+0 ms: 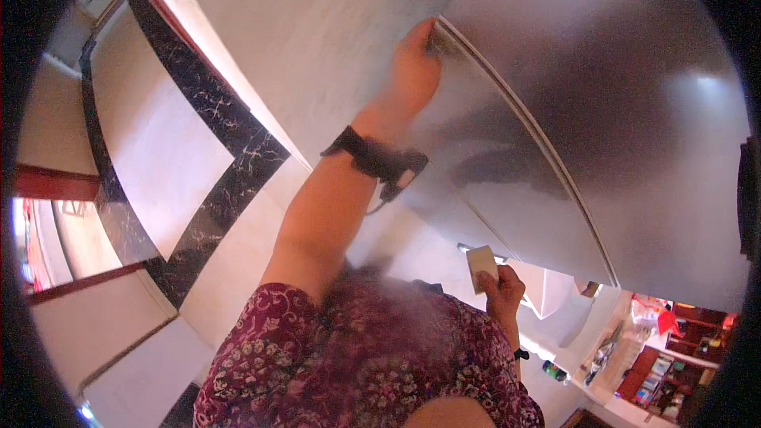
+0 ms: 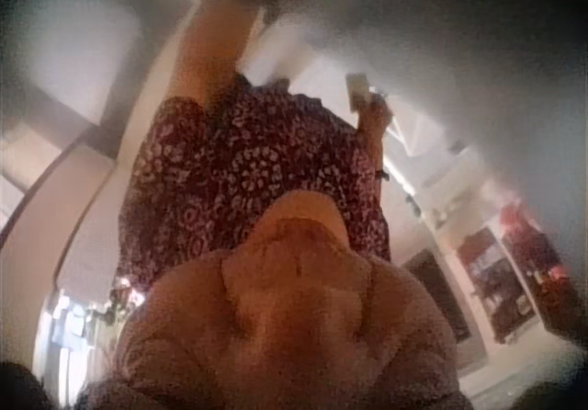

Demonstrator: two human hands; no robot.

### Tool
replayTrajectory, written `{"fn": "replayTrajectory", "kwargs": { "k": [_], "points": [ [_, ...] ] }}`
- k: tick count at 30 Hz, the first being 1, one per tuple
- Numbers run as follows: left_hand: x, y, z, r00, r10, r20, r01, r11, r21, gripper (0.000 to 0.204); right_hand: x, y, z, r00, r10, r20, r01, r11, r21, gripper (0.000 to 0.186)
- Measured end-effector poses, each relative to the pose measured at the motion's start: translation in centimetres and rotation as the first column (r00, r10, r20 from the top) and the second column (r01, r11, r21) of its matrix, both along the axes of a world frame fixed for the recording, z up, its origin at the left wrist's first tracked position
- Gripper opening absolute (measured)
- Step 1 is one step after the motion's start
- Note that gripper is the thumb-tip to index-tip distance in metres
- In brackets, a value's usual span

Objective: The person uses scissors to cut a piece of tape, then applies it to the refrigerator door seal to secure a loose section.

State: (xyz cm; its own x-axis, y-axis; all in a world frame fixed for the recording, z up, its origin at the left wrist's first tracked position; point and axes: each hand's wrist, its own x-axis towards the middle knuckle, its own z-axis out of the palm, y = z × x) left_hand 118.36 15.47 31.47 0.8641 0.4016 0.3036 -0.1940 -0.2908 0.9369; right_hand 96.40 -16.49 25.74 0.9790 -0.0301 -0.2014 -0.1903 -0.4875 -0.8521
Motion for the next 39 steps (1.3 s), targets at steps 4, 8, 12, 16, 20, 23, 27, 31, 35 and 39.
{"fn": "replayTrajectory", "kwargs": {
  "k": [4,8,12,16,20,23,27,31,35,39],
  "points": [
    [-2.1,-3.2,-2.1,0.927,0.258,0.271,-0.318,0.925,0.207,0.067,0.4,-1.8,-0.1,0.999,0.042,0.001,-0.042,0.996,-0.073,0.018],
    [-2.0,-7.1,-1.3,0.912,0.333,0.237,-0.385,0.896,0.223,0.073,0.2,-1.1,1.2,0.992,-0.061,-0.112,0.076,0.987,0.138,0.018],
    [-2.4,-7.7,-1.5,0.963,0.266,0.048,-0.267,0.908,0.324,0.084,0.3,-2.2,0.6,0.998,-0.029,-0.06,0.023,0.995,-0.097,0.017],
    [-3.8,-8.3,-2.8,0.982,0.187,0.003,-0.179,0.935,0.307,0.082,0.9,-2.1,1.4,0.997,-0.042,-0.064,0.039,0.998,-0.058,0.018],
    [-4.9,-7.1,-2.8,0.99,0.104,-0.094,-0.062,0.925,0.374,0.08,2.0,-2.1,2.2,0.992,0.016,0.126,0.015,0.97,-0.241,0.029],
    [-4.9,-5.9,0.1,0.988,0.012,0.151,-0.048,0.97,0.238,0.073,2.1,-1.3,2.0,0.992,-0.056,0.11,0.071,0.988,-0.14,0.028],
    [-2.2,-7.1,1.0,0.926,0.143,0.349,-0.177,0.982,0.066,0.065,1.7,0.0,2.5,0.99,-0.116,0.074,0.111,0.991,0.069,0.018],
    [1.1,-7.7,1.1,0.901,0.325,0.287,-0.267,0.938,-0.223,0.062,2.6,-2.6,2.1,0.98,-0.087,0.179,0.122,0.974,-0.191,0.023],
    [2.9,-6.8,1.2,0.814,0.469,0.341,-0.342,0.863,-0.372,0.055,2.2,-4.0,3.4,0.966,-0.148,0.211,0.169,0.982,-0.086,0.02],
    [2.6,-4.9,1.4,0.799,0.528,0.287,-0.413,0.829,-0.376,0.038,1.7,-5.0,3.2,0.975,-0.176,0.135,0.162,0.981,0.109,0.018]
  ]
}}
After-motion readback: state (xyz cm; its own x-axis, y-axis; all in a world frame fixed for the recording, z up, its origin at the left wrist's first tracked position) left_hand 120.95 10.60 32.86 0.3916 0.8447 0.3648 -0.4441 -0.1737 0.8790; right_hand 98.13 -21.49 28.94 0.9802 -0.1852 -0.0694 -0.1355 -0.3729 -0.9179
